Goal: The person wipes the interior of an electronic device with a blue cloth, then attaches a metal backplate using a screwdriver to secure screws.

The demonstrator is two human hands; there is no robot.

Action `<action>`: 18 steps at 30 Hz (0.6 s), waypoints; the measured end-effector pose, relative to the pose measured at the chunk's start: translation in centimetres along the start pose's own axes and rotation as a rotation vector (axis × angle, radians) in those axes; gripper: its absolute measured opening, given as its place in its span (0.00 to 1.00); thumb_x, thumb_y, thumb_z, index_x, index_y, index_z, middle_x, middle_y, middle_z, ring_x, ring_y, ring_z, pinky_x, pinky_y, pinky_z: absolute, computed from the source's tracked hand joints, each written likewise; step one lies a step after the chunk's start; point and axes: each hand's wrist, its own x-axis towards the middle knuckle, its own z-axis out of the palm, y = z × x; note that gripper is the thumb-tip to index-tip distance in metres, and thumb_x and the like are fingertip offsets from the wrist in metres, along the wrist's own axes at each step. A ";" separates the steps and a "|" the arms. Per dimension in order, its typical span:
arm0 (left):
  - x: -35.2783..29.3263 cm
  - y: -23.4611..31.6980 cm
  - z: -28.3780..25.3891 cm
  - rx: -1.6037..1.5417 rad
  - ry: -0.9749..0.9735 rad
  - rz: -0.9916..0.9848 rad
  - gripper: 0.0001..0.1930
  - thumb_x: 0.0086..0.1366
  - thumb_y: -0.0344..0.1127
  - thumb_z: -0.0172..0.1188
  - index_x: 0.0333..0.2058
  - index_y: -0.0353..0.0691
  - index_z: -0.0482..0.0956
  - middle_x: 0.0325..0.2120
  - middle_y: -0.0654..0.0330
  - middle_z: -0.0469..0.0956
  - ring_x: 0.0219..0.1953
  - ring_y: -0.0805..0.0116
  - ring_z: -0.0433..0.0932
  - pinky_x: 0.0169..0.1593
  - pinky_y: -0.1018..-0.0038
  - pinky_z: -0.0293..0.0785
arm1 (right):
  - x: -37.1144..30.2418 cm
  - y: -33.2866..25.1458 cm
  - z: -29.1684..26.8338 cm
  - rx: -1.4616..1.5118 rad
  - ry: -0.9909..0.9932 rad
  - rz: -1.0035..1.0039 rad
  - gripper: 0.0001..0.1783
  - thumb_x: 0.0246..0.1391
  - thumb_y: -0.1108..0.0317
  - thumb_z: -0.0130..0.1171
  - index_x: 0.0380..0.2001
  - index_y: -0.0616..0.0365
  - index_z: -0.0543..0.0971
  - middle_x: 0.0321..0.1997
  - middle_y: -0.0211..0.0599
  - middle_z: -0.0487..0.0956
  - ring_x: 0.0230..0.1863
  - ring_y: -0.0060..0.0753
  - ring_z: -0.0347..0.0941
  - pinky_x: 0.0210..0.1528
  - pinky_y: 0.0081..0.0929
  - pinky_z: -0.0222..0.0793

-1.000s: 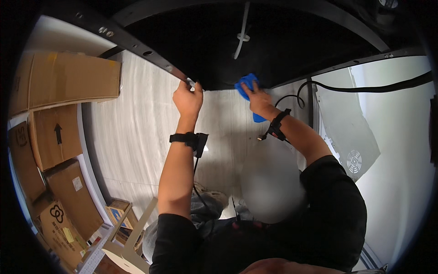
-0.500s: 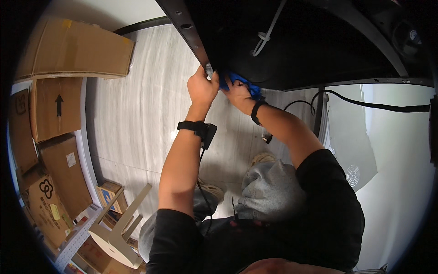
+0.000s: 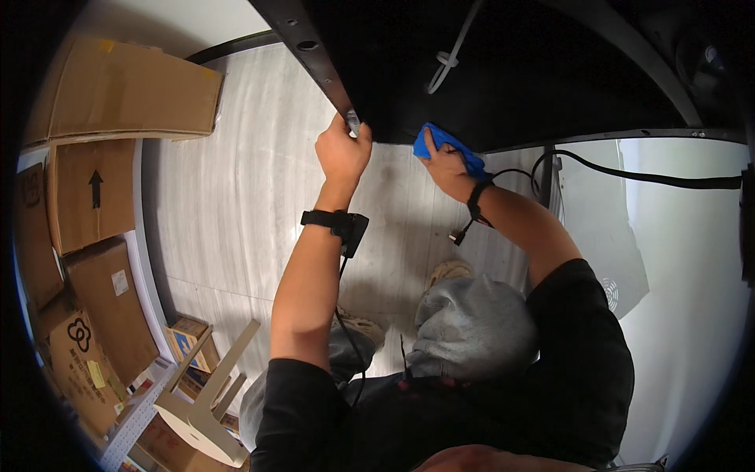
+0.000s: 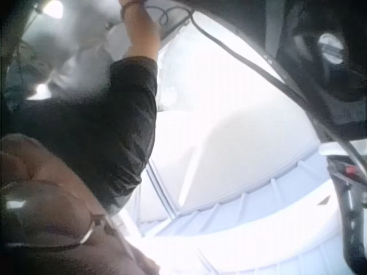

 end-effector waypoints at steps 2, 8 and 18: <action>0.0 -0.8 -0.1 0.051 0.041 0.040 0.14 0.54 0.37 0.63 0.38 0.38 0.79 0.26 0.52 0.83 0.25 0.53 0.81 0.33 0.65 0.77 | 0.6 -1.5 -3.3 -0.160 -0.048 -0.034 0.31 0.52 0.64 0.54 0.61 0.27 0.70 0.73 0.62 0.45 0.35 0.46 0.74 0.23 0.29 0.72; 0.5 -1.3 0.9 0.021 0.076 0.068 0.14 0.52 0.39 0.64 0.33 0.35 0.78 0.24 0.49 0.82 0.28 0.48 0.81 0.35 0.61 0.77 | 4.2 -4.8 -2.3 0.064 0.016 0.031 0.24 0.57 0.64 0.48 0.58 0.37 0.74 0.71 0.59 0.48 0.38 0.58 0.74 0.17 0.51 0.70; 0.7 -1.2 0.5 -0.020 -0.023 0.054 0.15 0.55 0.41 0.65 0.34 0.33 0.79 0.28 0.48 0.83 0.33 0.52 0.83 0.37 0.65 0.77 | -2.6 1.7 7.1 0.132 -0.022 0.220 0.35 0.57 0.48 0.54 0.66 0.40 0.59 0.55 0.62 0.69 0.39 0.52 0.74 0.24 0.48 0.73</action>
